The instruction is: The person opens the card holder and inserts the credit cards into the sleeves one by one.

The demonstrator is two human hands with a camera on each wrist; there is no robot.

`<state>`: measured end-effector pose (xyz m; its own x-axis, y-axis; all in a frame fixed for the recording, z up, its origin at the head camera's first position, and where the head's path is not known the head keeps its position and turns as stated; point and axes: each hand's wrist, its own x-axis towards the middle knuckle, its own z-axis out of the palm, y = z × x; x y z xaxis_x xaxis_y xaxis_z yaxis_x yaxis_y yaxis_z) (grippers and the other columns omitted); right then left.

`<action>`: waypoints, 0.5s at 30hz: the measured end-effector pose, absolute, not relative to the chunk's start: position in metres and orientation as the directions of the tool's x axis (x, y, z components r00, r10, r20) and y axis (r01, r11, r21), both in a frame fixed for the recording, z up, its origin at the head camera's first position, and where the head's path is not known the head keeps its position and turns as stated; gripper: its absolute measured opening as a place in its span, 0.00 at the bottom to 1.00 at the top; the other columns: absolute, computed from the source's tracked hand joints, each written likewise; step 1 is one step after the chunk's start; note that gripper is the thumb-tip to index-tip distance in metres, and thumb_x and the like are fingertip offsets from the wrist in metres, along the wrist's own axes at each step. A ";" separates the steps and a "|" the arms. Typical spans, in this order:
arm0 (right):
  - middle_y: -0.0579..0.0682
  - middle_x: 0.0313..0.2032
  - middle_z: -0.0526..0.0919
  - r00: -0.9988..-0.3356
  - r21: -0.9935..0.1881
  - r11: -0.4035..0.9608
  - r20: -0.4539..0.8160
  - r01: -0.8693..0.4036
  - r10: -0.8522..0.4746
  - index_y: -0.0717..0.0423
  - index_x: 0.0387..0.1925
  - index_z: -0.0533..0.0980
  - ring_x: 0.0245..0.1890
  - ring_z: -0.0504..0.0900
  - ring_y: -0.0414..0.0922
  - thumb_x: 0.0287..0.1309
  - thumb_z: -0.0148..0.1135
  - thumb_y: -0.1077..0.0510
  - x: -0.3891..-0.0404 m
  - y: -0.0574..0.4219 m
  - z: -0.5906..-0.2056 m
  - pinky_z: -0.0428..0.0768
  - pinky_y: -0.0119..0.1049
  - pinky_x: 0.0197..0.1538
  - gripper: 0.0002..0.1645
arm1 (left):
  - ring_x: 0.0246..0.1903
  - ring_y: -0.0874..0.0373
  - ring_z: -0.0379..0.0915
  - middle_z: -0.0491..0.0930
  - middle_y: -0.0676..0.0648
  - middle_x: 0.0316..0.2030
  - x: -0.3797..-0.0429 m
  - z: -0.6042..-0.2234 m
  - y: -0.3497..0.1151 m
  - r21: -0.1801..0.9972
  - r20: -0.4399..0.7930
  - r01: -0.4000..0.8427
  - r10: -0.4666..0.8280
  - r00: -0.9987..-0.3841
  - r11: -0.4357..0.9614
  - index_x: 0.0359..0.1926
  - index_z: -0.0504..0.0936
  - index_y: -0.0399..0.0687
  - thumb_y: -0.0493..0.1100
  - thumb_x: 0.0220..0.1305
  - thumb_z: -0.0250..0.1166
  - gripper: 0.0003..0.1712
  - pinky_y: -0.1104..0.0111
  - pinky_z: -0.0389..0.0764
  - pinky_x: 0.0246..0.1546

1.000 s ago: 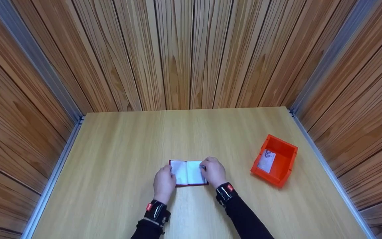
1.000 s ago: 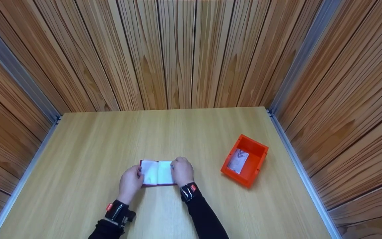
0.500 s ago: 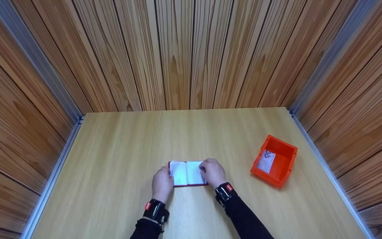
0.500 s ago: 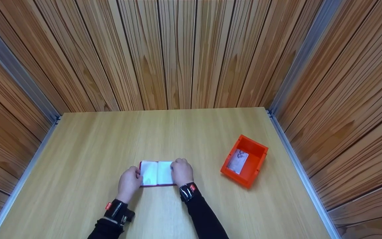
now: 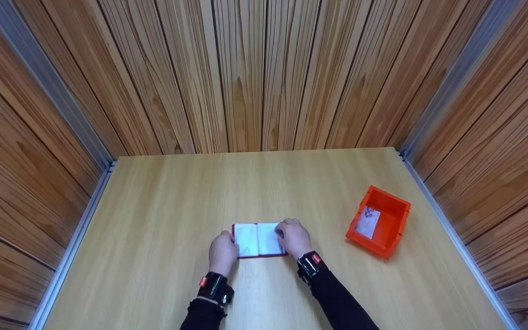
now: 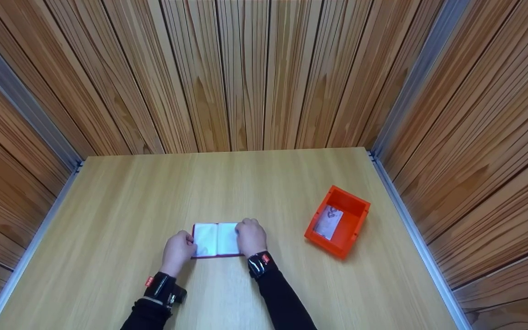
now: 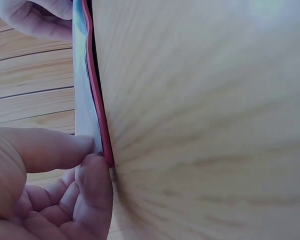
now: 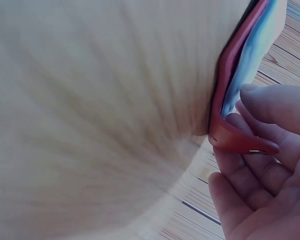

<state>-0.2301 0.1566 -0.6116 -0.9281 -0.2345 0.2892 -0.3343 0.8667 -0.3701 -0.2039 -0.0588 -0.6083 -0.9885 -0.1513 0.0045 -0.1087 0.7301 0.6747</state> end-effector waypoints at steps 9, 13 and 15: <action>0.49 0.33 0.81 -0.930 -0.362 0.870 0.277 -0.335 -0.243 0.56 0.32 0.85 0.38 0.78 0.50 0.46 0.74 0.63 -0.230 0.157 -0.611 0.79 0.44 0.43 0.08 | 0.28 0.48 0.74 0.76 0.46 0.25 -0.206 -0.608 -0.064 0.686 -0.040 -0.132 -0.145 -0.989 0.715 0.27 0.76 0.40 0.29 0.51 0.65 0.06 0.57 0.75 0.32; 0.50 0.33 0.81 -0.932 -0.370 0.868 0.270 -0.332 -0.241 0.56 0.33 0.85 0.38 0.79 0.50 0.46 0.74 0.64 -0.230 0.157 -0.611 0.79 0.44 0.43 0.09 | 0.28 0.49 0.74 0.76 0.46 0.25 -0.207 -0.608 -0.064 0.686 -0.049 -0.137 -0.143 -0.989 0.715 0.27 0.76 0.40 0.29 0.52 0.65 0.05 0.57 0.75 0.33; 0.50 0.33 0.81 -0.931 -0.375 0.864 0.271 -0.335 -0.243 0.56 0.33 0.85 0.38 0.79 0.51 0.46 0.74 0.64 -0.230 0.157 -0.610 0.79 0.45 0.43 0.09 | 0.28 0.48 0.74 0.77 0.46 0.25 -0.207 -0.608 -0.064 0.681 -0.049 -0.138 -0.143 -0.989 0.720 0.28 0.76 0.40 0.30 0.53 0.65 0.05 0.57 0.76 0.33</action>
<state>-0.2301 0.1573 -0.6105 -0.9314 -0.2428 0.2711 -0.3346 0.8645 -0.3752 -0.2069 -0.0638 -0.6079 -0.9885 -0.1431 -0.0488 -0.1378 0.7196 0.6806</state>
